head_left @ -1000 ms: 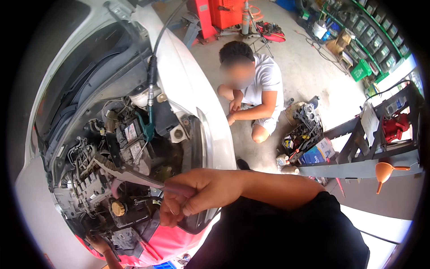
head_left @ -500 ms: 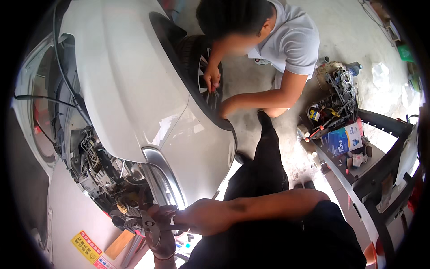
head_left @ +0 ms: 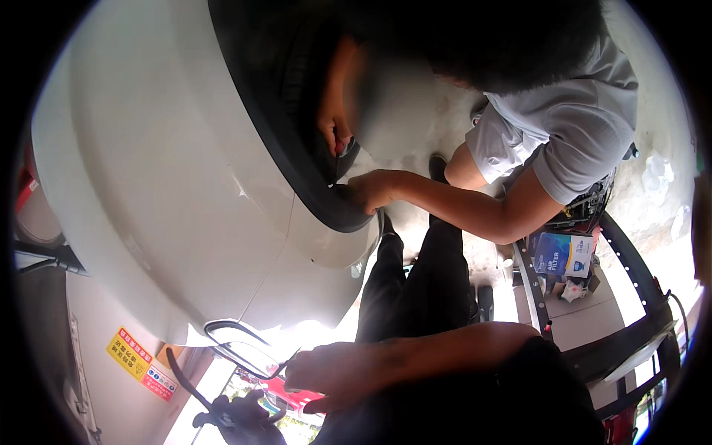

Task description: The person works on various engine components, using pliers to manipulate wires and connectors, then retrieves a different pair of pliers from a tool chest before returning to reach into the back of the engine bay.

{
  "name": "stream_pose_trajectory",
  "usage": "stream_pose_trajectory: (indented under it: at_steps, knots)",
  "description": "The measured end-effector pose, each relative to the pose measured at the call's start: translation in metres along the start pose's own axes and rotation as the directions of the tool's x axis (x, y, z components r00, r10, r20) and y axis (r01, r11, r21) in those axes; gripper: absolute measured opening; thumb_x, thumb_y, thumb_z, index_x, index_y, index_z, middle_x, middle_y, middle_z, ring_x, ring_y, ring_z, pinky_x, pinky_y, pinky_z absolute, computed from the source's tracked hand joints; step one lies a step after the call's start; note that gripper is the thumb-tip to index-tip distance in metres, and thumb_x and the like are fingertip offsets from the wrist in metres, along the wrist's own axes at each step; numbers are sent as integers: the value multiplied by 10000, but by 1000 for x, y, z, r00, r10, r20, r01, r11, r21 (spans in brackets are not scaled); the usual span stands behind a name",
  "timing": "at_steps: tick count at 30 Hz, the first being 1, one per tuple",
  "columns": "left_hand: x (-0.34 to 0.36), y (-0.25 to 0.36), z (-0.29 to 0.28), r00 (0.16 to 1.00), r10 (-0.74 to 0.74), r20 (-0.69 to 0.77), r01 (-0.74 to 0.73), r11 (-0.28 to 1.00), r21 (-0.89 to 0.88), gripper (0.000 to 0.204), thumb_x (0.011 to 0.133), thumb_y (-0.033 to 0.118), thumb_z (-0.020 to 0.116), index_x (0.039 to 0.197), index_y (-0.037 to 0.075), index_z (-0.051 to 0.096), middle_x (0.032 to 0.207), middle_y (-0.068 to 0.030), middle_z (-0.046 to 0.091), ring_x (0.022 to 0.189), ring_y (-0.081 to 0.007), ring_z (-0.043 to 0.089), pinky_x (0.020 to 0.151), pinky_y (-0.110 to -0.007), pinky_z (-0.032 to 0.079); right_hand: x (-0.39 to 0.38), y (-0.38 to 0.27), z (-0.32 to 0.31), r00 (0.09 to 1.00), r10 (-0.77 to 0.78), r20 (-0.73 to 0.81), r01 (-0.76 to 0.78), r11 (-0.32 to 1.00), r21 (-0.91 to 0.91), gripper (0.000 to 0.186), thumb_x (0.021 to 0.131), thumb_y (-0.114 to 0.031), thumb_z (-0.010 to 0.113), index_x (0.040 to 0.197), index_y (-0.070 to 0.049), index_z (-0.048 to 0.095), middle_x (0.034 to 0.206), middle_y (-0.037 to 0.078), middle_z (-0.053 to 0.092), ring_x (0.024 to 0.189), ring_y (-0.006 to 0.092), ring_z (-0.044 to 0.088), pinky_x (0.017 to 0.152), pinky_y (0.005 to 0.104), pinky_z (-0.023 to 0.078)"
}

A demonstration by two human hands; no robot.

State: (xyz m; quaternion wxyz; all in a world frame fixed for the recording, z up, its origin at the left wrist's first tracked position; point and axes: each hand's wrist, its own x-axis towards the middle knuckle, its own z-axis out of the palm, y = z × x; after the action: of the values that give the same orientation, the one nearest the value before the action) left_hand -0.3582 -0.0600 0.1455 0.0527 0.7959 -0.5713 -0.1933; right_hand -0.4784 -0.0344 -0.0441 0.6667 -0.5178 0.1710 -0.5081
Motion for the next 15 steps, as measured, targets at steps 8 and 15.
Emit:
stream_pose_trajectory:
  at_steps: [8,15]
  knots:
    - [11,-77,-13,985,-54,-161,68,994,80,478,978,400,405,1261,17,448,750,-87,594,675,-152,586,634,-259,433,-51,63,-101,777,542,-321,-503,841,201,259,940,-184,531,1131,-23,597,1024,130,665,947,251,667,835,345,514]
    - [32,-99,21,924,-174,-339,133,981,-141,505,933,316,439,1325,-3,445,735,-54,540,803,-179,550,844,-373,440,-50,93,-96,729,533,-429,-521,839,156,232,929,-157,521,1105,-32,605,1024,151,664,911,281,677,784,351,536]
